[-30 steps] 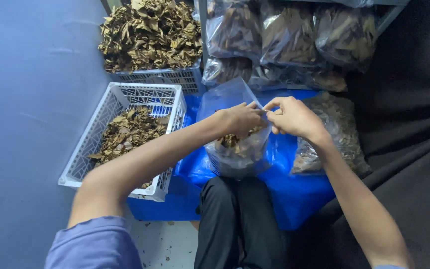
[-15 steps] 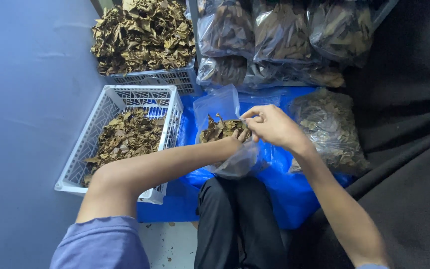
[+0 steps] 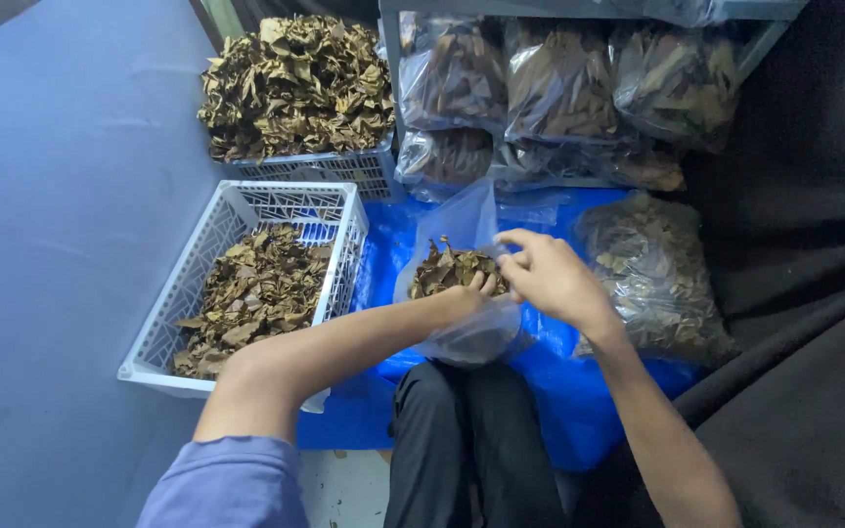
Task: The person is transferring dried leaves from a white plastic crate into a clear plastic bag for packing.
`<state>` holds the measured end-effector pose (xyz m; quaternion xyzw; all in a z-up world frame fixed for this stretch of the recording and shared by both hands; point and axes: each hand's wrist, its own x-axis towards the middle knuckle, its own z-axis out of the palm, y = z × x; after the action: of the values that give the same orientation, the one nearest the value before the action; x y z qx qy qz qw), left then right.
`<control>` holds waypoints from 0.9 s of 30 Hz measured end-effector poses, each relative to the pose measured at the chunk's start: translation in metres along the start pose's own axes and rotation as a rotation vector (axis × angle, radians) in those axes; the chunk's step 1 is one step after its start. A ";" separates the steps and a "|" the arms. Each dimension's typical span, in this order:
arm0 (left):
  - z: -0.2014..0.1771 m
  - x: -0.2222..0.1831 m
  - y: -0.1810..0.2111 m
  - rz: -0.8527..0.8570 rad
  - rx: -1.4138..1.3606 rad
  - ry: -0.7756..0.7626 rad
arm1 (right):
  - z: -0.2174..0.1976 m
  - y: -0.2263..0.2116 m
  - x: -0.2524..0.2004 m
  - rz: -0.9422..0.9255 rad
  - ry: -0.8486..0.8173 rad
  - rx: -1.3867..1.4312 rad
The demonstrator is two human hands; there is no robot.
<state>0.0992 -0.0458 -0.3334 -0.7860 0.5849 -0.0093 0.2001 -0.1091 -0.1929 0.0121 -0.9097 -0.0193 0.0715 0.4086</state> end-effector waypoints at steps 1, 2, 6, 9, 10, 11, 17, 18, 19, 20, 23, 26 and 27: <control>-0.036 -0.027 0.003 0.022 0.003 0.271 | -0.004 0.000 -0.005 0.026 0.028 -0.042; -0.072 -0.054 0.005 0.044 0.005 0.543 | -0.007 0.000 -0.010 0.053 0.055 -0.083; -0.134 -0.014 -0.006 0.020 -0.056 -0.196 | -0.006 0.005 -0.022 0.105 0.086 -0.122; -0.194 -0.045 -0.005 -0.022 -0.091 -0.130 | -0.001 0.006 -0.032 0.118 0.101 -0.098; -0.216 -0.056 -0.003 -0.022 -0.094 -0.081 | 0.000 0.005 -0.035 0.111 0.131 -0.062; -0.239 -0.067 -0.005 -0.021 -0.090 -0.031 | 0.000 0.003 -0.037 0.103 0.166 -0.024; -0.296 -0.087 0.011 -0.037 -0.309 -0.121 | 0.006 0.012 -0.034 0.078 0.175 0.049; -0.298 -0.087 0.011 -0.037 -0.311 -0.121 | 0.005 0.014 -0.033 0.079 0.173 0.049; -0.299 -0.088 0.011 -0.030 -0.328 -0.132 | 0.005 0.015 -0.032 0.067 0.175 0.050; -0.301 -0.088 0.011 -0.023 -0.345 -0.142 | 0.004 0.017 -0.031 0.056 0.176 0.052; -0.338 -0.113 0.007 -0.136 -0.469 -0.125 | 0.005 0.024 -0.026 0.038 0.171 0.038; -0.308 -0.096 -0.010 -0.200 -0.436 0.039 | 0.004 0.024 -0.026 0.016 0.176 0.057; -0.296 -0.091 -0.012 -0.201 -0.438 0.037 | 0.004 0.024 -0.025 0.017 0.173 0.057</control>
<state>0.0072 -0.0487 -0.0369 -0.8647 0.4952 0.0835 0.0119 -0.1355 -0.2080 -0.0054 -0.9006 0.0256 -0.0031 0.4340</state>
